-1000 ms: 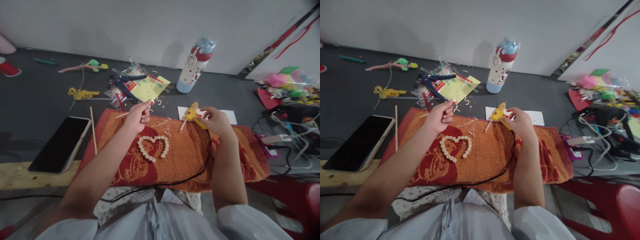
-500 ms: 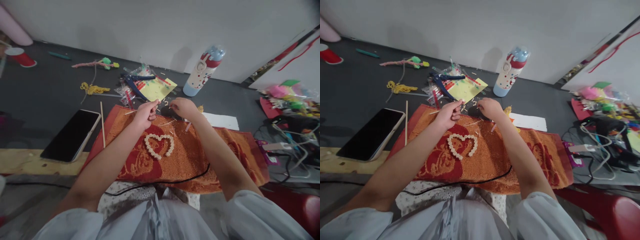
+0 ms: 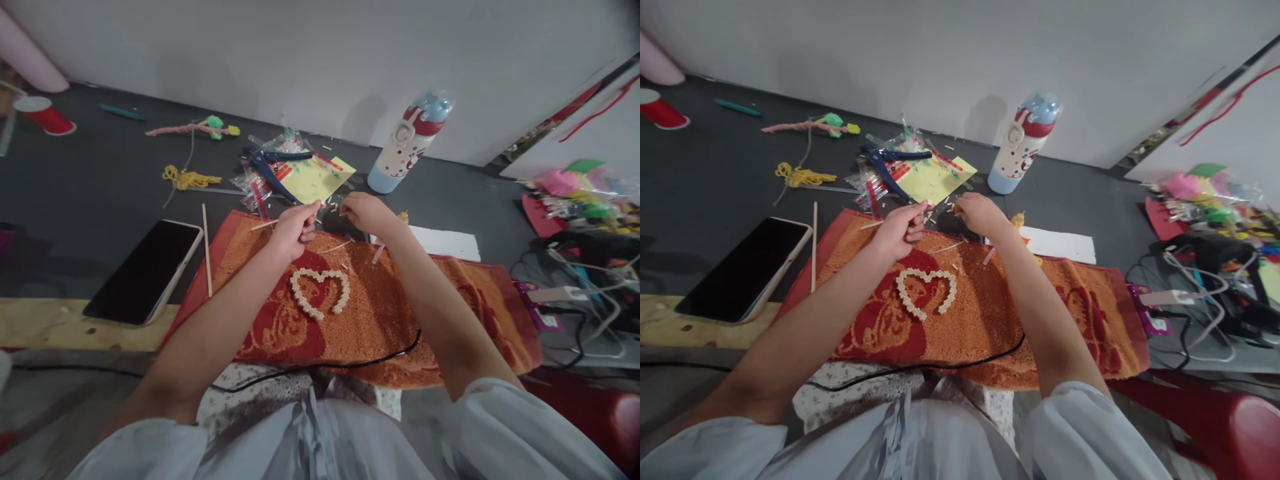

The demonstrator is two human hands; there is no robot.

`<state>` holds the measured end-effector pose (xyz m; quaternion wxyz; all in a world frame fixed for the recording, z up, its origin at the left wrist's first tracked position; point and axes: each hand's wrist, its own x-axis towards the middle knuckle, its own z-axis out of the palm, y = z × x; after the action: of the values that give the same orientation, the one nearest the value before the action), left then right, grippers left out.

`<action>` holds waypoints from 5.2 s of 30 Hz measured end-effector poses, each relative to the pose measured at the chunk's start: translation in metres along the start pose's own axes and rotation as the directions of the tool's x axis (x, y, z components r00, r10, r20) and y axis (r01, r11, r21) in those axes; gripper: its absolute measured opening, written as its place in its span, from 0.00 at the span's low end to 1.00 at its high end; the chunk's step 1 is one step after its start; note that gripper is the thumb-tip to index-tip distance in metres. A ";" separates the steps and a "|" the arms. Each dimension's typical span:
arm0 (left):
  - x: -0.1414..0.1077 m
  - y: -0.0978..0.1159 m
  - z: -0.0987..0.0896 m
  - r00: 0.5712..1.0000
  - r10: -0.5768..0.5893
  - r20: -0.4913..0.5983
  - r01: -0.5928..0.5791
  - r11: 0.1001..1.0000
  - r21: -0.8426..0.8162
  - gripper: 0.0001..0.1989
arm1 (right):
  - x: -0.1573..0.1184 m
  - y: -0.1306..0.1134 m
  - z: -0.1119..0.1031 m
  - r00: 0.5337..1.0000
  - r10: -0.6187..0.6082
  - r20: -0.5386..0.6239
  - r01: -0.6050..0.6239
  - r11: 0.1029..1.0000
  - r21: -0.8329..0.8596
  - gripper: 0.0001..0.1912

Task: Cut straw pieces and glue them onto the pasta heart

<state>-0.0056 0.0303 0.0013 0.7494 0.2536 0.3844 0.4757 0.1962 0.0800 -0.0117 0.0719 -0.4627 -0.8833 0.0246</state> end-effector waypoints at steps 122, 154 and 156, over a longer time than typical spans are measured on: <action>-0.012 -0.007 0.015 0.994 -0.073 0.085 0.032 0.909 0.416 0.07 | -0.064 -0.069 -0.001 0.787 0.392 -0.476 0.007 0.767 0.642 0.10; -0.011 -0.007 0.011 0.990 -0.080 0.117 0.013 0.873 0.488 0.08 | -0.064 -0.067 -0.001 0.815 0.268 -0.514 0.077 0.829 0.554 0.09; -0.011 -0.007 0.011 0.991 -0.077 0.106 0.015 0.872 0.489 0.08 | -0.064 -0.067 -0.001 0.823 0.279 -0.495 0.056 0.827 0.559 0.10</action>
<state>0.0040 0.0173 0.0064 0.6947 0.4536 0.4509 0.3291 0.1781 -0.0111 -0.0104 0.4544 -0.4619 -0.7476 0.1457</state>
